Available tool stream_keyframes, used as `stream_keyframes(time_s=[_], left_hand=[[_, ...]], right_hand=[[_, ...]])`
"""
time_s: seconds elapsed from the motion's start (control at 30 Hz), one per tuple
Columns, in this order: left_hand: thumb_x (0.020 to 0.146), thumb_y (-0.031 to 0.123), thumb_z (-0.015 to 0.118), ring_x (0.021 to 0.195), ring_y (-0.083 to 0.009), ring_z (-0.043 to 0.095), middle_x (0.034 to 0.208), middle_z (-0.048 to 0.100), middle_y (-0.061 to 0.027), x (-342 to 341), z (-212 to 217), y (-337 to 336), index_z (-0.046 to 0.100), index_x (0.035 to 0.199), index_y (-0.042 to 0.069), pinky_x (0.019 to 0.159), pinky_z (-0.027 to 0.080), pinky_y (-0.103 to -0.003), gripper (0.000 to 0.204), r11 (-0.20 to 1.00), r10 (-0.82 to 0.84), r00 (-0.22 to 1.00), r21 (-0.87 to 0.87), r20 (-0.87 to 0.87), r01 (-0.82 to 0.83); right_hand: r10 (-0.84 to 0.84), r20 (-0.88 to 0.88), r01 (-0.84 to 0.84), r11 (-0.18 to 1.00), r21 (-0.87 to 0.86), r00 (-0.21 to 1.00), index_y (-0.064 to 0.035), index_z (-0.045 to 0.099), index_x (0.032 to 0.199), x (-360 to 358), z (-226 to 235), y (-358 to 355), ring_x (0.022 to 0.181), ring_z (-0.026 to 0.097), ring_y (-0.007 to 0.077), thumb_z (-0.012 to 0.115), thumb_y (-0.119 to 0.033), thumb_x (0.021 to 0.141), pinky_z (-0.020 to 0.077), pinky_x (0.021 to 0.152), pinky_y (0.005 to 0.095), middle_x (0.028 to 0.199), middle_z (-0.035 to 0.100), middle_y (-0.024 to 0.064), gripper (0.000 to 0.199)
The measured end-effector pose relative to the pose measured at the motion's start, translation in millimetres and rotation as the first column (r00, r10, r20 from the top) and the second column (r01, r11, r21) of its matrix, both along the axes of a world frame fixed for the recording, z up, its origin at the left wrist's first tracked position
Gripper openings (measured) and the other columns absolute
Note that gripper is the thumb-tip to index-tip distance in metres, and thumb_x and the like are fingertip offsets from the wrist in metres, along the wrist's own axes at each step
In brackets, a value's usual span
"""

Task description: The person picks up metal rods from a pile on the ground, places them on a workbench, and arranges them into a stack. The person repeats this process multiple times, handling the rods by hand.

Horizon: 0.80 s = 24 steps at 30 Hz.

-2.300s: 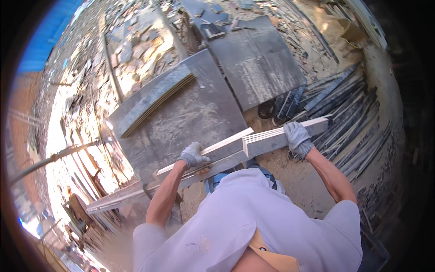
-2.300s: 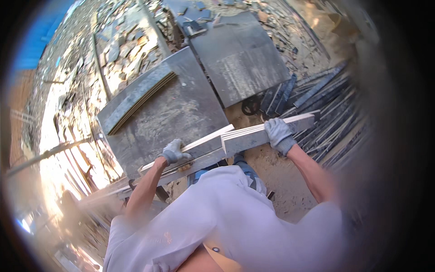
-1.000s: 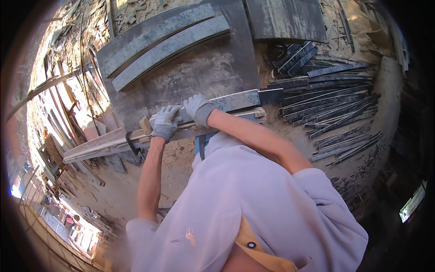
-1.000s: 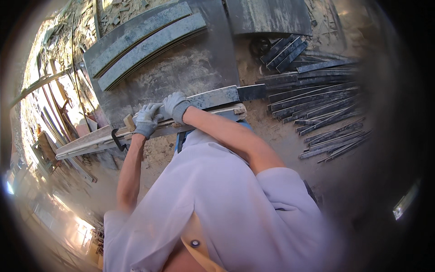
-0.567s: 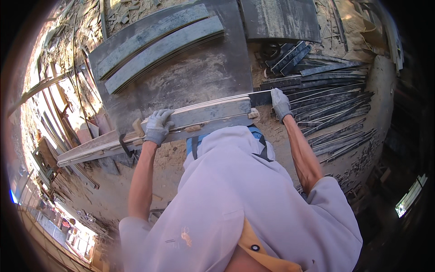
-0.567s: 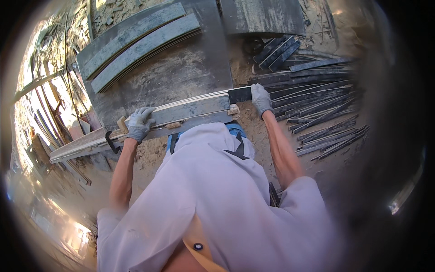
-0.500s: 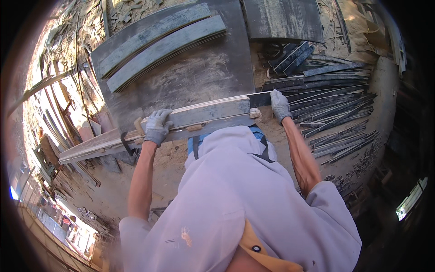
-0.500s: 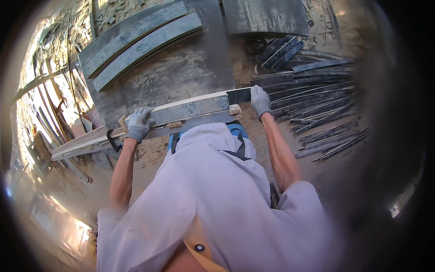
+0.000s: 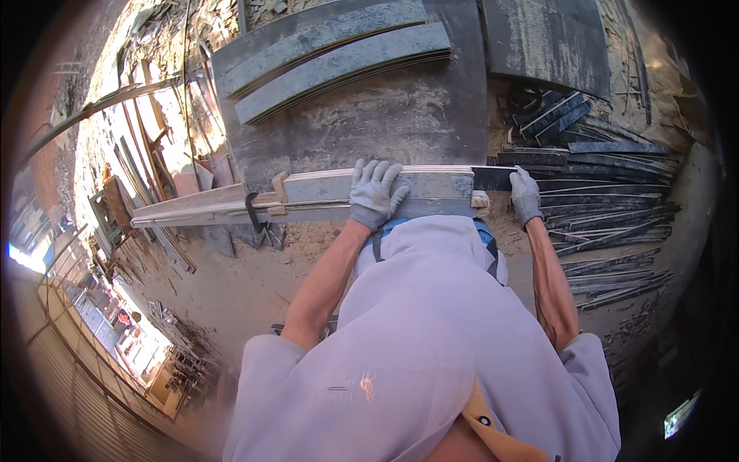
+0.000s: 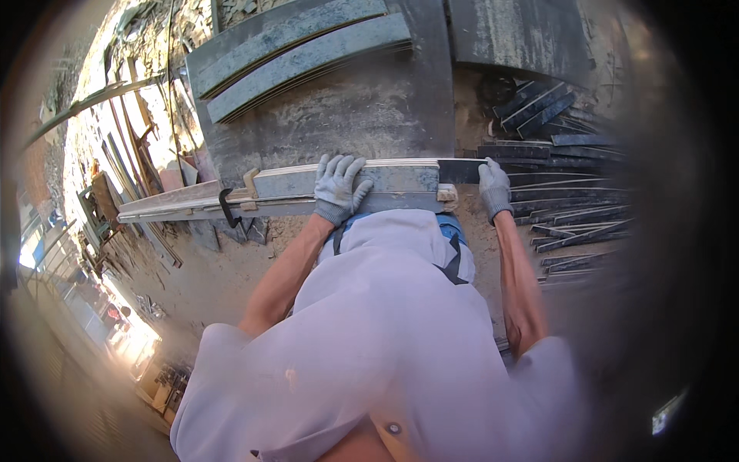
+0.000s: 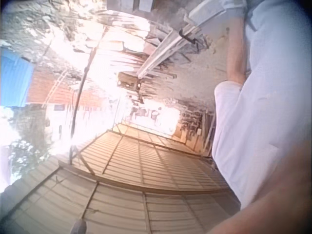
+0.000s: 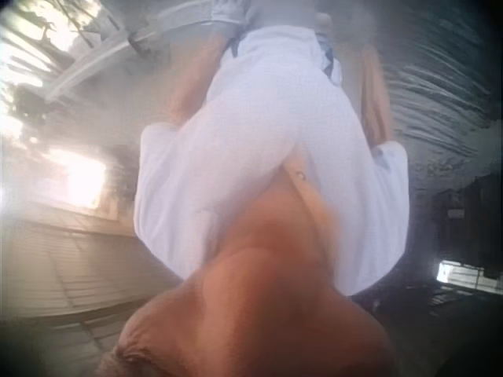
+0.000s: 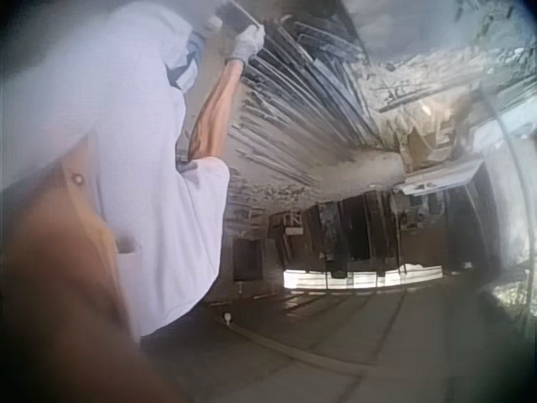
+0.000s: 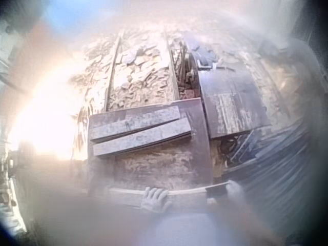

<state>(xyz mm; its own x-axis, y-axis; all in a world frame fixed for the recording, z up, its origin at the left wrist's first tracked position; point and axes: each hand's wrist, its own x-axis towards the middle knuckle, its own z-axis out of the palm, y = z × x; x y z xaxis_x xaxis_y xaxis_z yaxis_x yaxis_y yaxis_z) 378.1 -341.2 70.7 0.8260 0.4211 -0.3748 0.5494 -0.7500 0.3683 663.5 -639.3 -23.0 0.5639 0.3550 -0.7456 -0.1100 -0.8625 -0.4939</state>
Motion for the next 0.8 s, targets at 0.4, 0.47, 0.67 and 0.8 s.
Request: stream_keyframes(time_s=[0.4,0.47,0.67,0.8], left_hand=[[0.093,0.044,0.071,0.114,-0.0333,0.062,0.118,0.068,-0.0099,7,0,-9,0.066,0.122,0.015,0.102,0.044,-0.051,0.042,0.993,0.013,0.996,0.118,0.087,-0.024],[0.094,0.044,0.069,0.113,-0.0341,0.062,0.117,0.068,-0.0112,22,10,-6,0.066,0.122,0.015,0.103,0.044,-0.051,0.041,0.991,-0.007,0.993,0.137,0.116,-0.009],[0.095,0.042,0.069,0.112,-0.0350,0.061,0.116,0.068,-0.0111,33,23,-17,0.067,0.121,0.015,0.102,0.044,-0.049,0.038,0.980,-0.046,0.982,0.201,0.184,0.008],[0.095,0.043,0.069,0.111,-0.0339,0.062,0.114,0.068,-0.0098,30,25,-26,0.068,0.119,0.016,0.100,0.045,-0.049,0.037,0.966,-0.066,0.975,0.259,0.214,0.008]], right_hand=[[0.434,0.061,-0.422,0.894,-0.152,0.899,0.0012,0.046,0.155,18,55,25,0.127,0.062,0.0390,0.074,-0.031,0.087,0.0471,0.110,0.0434,0.142,0.061,0.0268,0.080],[0.687,0.462,-0.664,0.706,-0.245,0.560,-0.0050,0.034,0.163,37,49,-7,0.145,0.045,0.0355,0.080,-0.042,0.085,0.0359,0.120,0.0457,0.162,0.043,0.0189,0.098],[0.769,0.565,-0.801,0.523,-0.290,0.297,-0.0119,0.047,0.157,68,85,-12,0.138,0.046,0.0349,0.085,-0.044,0.077,0.0371,0.115,0.0483,0.147,0.053,0.0141,0.094],[0.800,0.519,-0.814,0.499,-0.298,0.301,-0.0065,0.053,0.150,61,83,-14,0.133,0.051,0.0332,0.082,-0.041,0.080,0.0403,0.111,0.0459,0.137,0.059,0.0150,0.083]])
